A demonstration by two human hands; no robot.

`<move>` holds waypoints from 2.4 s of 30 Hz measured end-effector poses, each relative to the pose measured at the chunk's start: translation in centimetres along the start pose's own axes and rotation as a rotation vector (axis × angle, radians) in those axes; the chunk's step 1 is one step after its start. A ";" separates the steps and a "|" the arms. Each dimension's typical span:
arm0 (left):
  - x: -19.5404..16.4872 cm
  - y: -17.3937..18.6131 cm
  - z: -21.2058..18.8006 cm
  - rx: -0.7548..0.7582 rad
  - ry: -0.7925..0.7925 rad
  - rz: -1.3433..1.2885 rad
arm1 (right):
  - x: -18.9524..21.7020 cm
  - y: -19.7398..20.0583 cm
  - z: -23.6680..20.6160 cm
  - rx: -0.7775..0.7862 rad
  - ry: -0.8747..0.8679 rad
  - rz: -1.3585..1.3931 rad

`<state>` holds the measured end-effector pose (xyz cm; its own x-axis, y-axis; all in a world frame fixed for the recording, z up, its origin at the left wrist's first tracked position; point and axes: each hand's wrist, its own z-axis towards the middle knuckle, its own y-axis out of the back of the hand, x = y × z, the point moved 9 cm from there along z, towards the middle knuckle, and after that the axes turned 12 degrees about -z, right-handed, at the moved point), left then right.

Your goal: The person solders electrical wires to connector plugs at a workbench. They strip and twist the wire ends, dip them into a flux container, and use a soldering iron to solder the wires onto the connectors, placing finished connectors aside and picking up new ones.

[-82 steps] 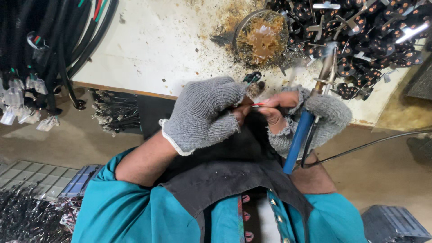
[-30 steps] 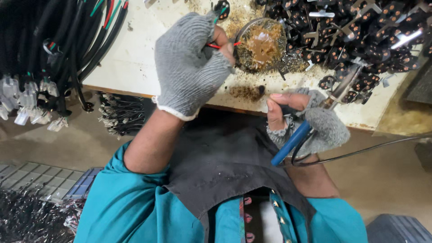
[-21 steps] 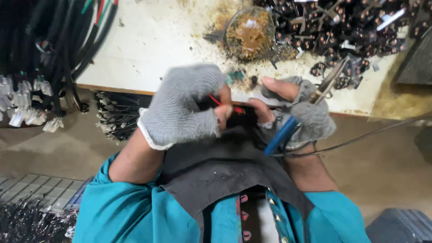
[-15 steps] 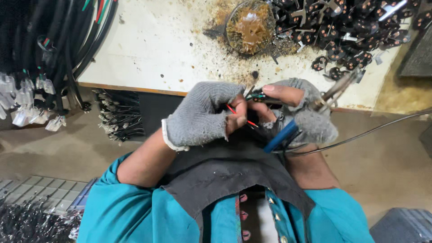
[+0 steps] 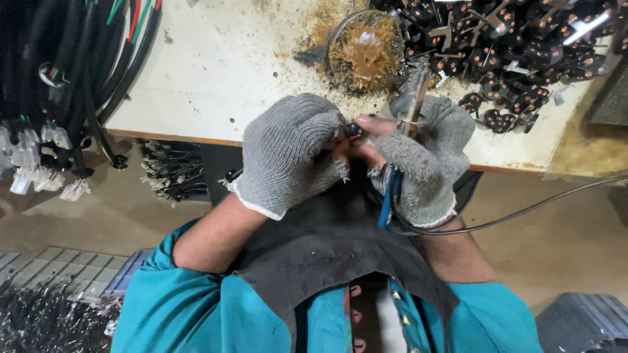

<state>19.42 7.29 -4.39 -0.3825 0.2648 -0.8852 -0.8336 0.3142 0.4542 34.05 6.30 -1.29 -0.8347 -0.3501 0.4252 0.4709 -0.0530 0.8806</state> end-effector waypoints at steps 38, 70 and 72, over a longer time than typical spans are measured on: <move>-0.9 0.1 0.1 -0.055 -0.067 0.034 | -2.6 -0.4 -5.9 0.056 0.194 0.124; -0.7 -0.3 0.0 -0.055 -0.068 0.060 | -8.1 -9.3 -14.5 0.761 -1.068 0.854; -0.6 -0.2 0.0 -0.060 -0.064 0.059 | -6.6 -11.5 -16.0 0.805 -1.206 1.250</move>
<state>19.78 7.05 -3.94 -0.4070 0.3400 -0.8478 -0.8334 0.2418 0.4971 38.69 -5.71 -17.53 -0.0678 0.9193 0.3877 0.9439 0.1849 -0.2734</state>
